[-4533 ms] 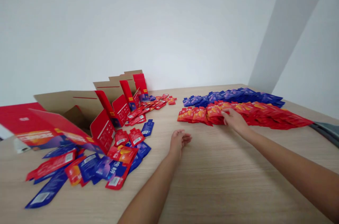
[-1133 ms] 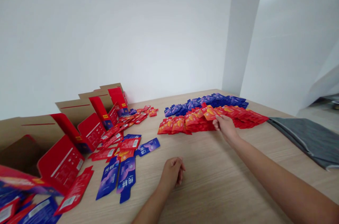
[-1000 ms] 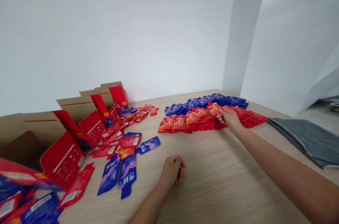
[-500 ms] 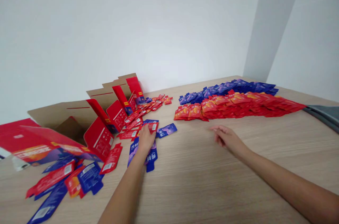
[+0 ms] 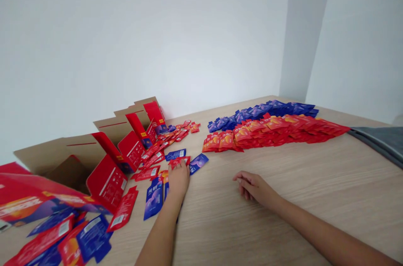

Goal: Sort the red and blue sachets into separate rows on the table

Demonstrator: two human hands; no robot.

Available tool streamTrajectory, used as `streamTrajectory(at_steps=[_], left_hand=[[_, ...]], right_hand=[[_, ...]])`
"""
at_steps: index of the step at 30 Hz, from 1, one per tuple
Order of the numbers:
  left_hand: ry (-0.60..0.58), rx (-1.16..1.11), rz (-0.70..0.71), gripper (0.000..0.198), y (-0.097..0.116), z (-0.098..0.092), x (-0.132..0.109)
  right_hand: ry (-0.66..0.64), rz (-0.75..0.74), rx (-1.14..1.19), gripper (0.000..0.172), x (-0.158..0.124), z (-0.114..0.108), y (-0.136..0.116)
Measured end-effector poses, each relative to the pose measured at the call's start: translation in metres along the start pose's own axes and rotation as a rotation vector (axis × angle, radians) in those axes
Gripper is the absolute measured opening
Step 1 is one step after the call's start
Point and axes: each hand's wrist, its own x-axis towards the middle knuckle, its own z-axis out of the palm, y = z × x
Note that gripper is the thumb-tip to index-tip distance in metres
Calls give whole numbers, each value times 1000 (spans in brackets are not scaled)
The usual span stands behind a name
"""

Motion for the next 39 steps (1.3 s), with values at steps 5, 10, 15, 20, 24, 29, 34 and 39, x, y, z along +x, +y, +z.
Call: streamTrajectory(at_steps=[5,10,15,20,24,29,34,39], left_hand=[[97,-59,-112,36,-28,-25,0],[379,-513,-340,34,-28,-67,1],[211,-1203,-152,34,53,-80,-16],[-59,-1313,3,26,114,-68,-45],[-125,-1215,109,13,128,-57,-62],[-273,-1090,201,24,133,-51,-72],[-307,-869,270,31,114,-46,-55],[-82,-652,131,33,63,-26,-14]], right_hand=[[-9,-15,-2,28,-1,-1,-1],[-35,-93,-50,28,-7,1,-7],[-205,-217,-116,37,-26,16,-20],[-104,-160,217,54,-29,20,-26],[100,-111,499,51,-22,15,-25],[296,-194,529,44,-13,-8,-34],[877,-185,-47,45,7,-111,-41],[1070,24,-531,42,18,-235,-43]])
